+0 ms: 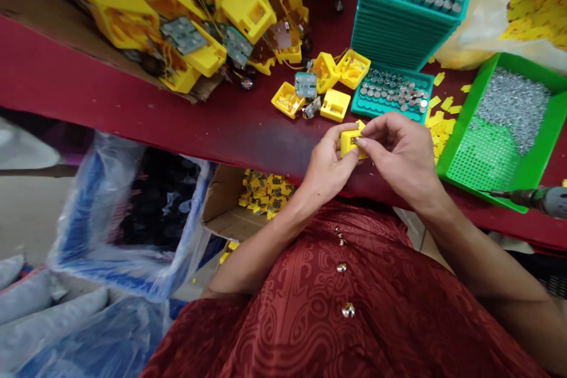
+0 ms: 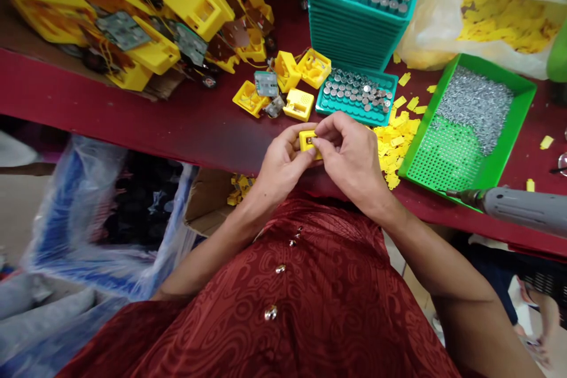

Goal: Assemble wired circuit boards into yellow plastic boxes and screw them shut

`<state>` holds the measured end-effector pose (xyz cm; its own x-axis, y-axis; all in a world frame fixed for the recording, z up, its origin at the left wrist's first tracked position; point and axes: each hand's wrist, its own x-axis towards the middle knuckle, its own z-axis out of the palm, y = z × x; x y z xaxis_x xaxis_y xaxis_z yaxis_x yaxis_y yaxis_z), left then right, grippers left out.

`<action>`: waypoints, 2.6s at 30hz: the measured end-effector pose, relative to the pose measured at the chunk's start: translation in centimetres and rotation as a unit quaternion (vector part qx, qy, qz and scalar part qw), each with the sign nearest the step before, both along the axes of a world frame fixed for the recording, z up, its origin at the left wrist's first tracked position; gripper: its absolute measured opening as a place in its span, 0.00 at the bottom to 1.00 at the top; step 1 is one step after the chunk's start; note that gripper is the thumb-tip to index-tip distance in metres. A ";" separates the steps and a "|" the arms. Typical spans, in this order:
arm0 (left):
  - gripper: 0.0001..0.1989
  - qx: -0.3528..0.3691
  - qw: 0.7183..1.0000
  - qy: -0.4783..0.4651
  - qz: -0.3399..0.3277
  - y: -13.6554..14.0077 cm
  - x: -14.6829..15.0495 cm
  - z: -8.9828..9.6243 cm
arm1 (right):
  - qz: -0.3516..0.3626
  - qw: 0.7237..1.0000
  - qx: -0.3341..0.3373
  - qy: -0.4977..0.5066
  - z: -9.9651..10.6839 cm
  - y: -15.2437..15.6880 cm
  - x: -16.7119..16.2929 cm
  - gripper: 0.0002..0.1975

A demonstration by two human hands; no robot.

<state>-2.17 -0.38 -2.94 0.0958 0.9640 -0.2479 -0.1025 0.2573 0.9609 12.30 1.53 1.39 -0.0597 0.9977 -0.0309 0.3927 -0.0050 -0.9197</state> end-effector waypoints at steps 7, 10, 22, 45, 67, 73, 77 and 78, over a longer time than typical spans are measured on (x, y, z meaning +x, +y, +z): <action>0.19 -0.061 0.991 -0.122 0.005 0.1 0.1 1.3 | -0.001 0.997 -0.013 0.074 0.1 0.8 0.8 0.04; 0.19 -0.084 0.985 -0.150 0.017 0.1 0.3 1.8 | -0.009 0.997 -0.006 0.072 0.2 0.8 1.2 0.04; 0.19 -0.003 0.999 -0.054 -0.008 0.0 0.3 0.4 | 0.004 0.999 -0.038 0.016 0.7 0.5 0.8 0.04; 0.19 0.065 0.994 0.070 -0.047 -0.6 -0.5 0.5 | 0.091 0.992 -0.033 -0.075 -0.2 2.5 2.4 0.13; 0.24 -0.135 0.966 -0.202 -0.091 0.6 -1.1 1.9 | -0.025 1.000 0.006 0.012 -1.2 0.4 6.7 0.10; 0.27 -0.201 0.951 -0.221 -0.082 0.0 -0.9 2.4 | -0.015 0.985 0.128 -0.117 -1.2 -2.3 6.2 0.04; 0.25 -0.224 0.948 -0.219 -0.065 -0.4 -0.6 2.8 | 0.022 0.973 0.156 -0.168 -1.3 -3.0 6.1 0.07; 0.24 -0.227 0.948 -0.213 -0.060 -0.5 -0.5 2.8 | 0.026 0.971 0.158 -0.177 -1.4 -3.0 6.2 0.07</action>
<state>-2.64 -0.85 -0.14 0.3834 0.7432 -0.5483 -0.4010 0.6687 0.6261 18.49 -1.49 -0.03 -0.1527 0.9564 0.2489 0.6767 0.2848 -0.6789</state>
